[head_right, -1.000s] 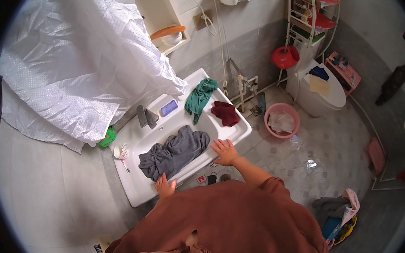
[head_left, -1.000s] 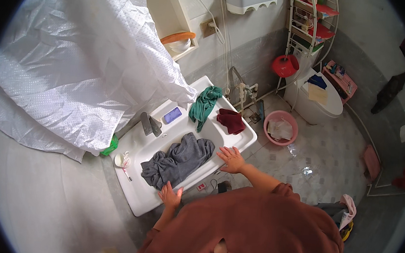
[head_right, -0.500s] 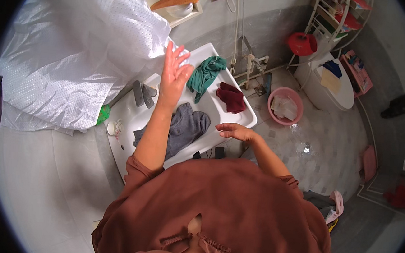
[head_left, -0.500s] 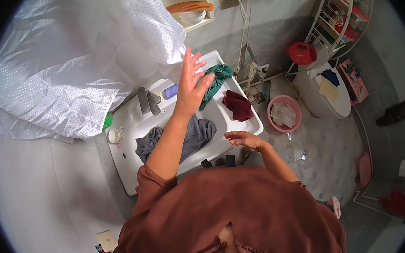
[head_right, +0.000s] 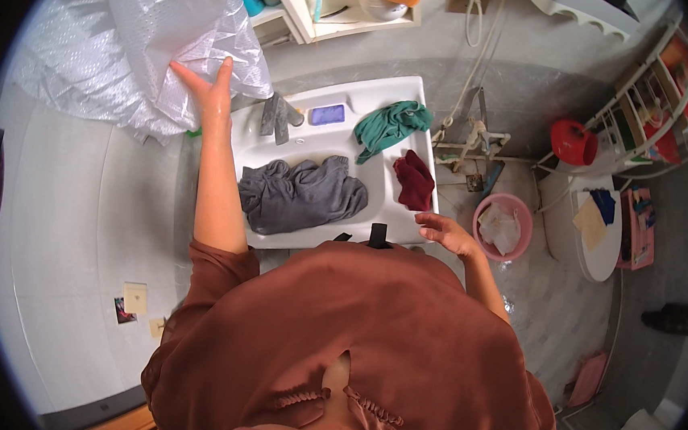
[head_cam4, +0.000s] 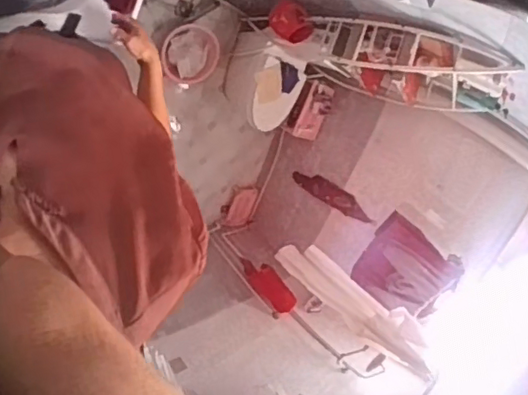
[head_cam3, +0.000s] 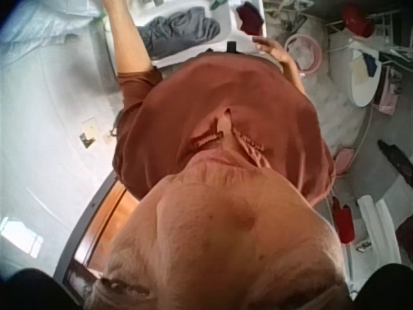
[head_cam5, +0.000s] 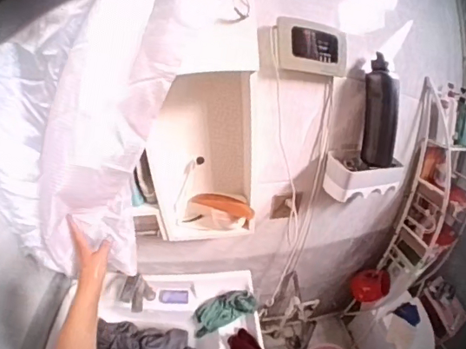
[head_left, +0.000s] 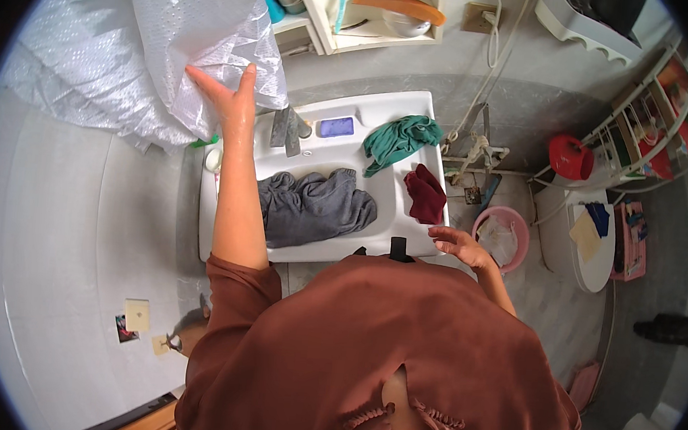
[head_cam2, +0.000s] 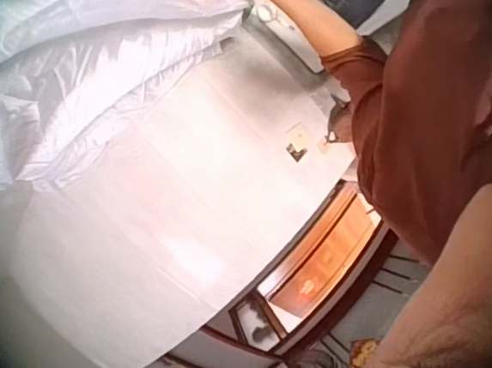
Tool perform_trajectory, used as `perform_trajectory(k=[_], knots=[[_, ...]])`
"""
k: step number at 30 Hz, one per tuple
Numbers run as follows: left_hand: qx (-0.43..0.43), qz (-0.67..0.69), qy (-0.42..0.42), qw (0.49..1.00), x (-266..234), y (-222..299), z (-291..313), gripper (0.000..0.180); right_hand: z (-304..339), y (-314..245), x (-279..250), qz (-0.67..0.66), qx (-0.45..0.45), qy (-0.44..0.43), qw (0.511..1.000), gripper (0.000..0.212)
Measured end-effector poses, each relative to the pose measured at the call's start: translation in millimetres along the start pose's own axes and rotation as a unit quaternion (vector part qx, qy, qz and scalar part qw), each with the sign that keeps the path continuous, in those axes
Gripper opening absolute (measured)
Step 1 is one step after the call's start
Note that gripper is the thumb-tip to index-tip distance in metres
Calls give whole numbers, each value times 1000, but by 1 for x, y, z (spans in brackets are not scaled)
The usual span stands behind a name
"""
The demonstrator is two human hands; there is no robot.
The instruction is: The person hand-washes a gray garment in a white sink, scrubbing and rinsing it with water. They wring out the garment and place it on the sink's edge, then reach for a green basket.
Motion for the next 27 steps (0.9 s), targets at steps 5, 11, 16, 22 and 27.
perform_trajectory(k=[5,11,16,22,27], knots=[[28,-77,50,995,-41,1,-33,132,-18,-15,-13,39,-12,-2,999,61],[105,-135,85,982,-74,13,-63,138,-32,-27,-10,69,-42,-9,997,60],[114,-233,128,957,-98,23,-87,142,-34,-28,4,71,-12,-22,997,59],[170,-345,154,910,-121,22,-119,129,-36,-21,14,74,20,-8,997,59],[246,-391,145,875,-121,24,-137,116,-41,-19,27,73,27,-12,997,58]])
Point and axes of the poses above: each hand's wrist, its own z-axis away from the middle knuckle, its own x-axis out of the palm, y = z × x, the point moved 5 cm from there along -z, towards the middle knuckle, and after that the axes turned 14 degrees about z, right-handed, at the moved point
